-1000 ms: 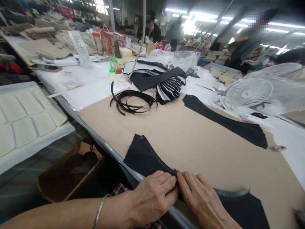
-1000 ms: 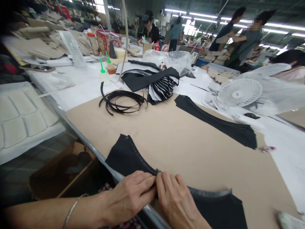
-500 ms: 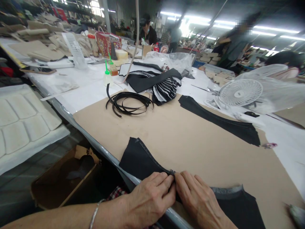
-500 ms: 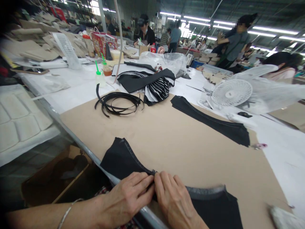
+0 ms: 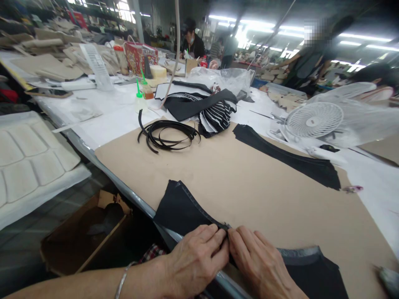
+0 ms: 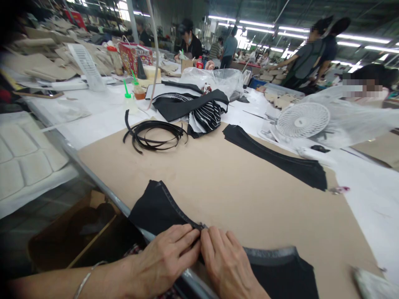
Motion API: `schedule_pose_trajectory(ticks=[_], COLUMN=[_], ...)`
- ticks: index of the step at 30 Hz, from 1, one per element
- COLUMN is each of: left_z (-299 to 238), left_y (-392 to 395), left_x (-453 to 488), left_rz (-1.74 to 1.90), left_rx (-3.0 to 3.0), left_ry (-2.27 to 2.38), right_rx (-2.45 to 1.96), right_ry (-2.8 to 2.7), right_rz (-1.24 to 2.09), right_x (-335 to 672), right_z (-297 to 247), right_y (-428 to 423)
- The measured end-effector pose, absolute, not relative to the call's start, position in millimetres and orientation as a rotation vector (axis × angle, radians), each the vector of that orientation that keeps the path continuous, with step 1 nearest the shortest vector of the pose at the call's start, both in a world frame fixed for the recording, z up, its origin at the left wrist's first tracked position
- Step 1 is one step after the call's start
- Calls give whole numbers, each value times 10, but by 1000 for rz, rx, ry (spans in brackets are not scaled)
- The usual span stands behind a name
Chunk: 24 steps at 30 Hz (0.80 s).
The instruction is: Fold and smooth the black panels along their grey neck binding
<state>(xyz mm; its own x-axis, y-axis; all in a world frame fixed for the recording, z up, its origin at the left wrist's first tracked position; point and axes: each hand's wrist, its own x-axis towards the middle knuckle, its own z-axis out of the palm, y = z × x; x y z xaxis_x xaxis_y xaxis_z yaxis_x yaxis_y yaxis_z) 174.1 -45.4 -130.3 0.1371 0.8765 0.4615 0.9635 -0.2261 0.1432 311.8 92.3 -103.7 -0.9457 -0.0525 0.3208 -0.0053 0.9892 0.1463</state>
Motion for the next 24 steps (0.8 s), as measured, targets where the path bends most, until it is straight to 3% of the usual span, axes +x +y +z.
schedule_pose_trajectory(ticks=[24], left_z=[-1170], left_y=[-516], left_x=[1691], left_rz=[-475], left_rx=[-2262], left_ry=[-1744], right_rx=[8], right_ry=[-2733], right_rz=[-225], right_x=[3114], right_z=[-1066], right_y=[920])
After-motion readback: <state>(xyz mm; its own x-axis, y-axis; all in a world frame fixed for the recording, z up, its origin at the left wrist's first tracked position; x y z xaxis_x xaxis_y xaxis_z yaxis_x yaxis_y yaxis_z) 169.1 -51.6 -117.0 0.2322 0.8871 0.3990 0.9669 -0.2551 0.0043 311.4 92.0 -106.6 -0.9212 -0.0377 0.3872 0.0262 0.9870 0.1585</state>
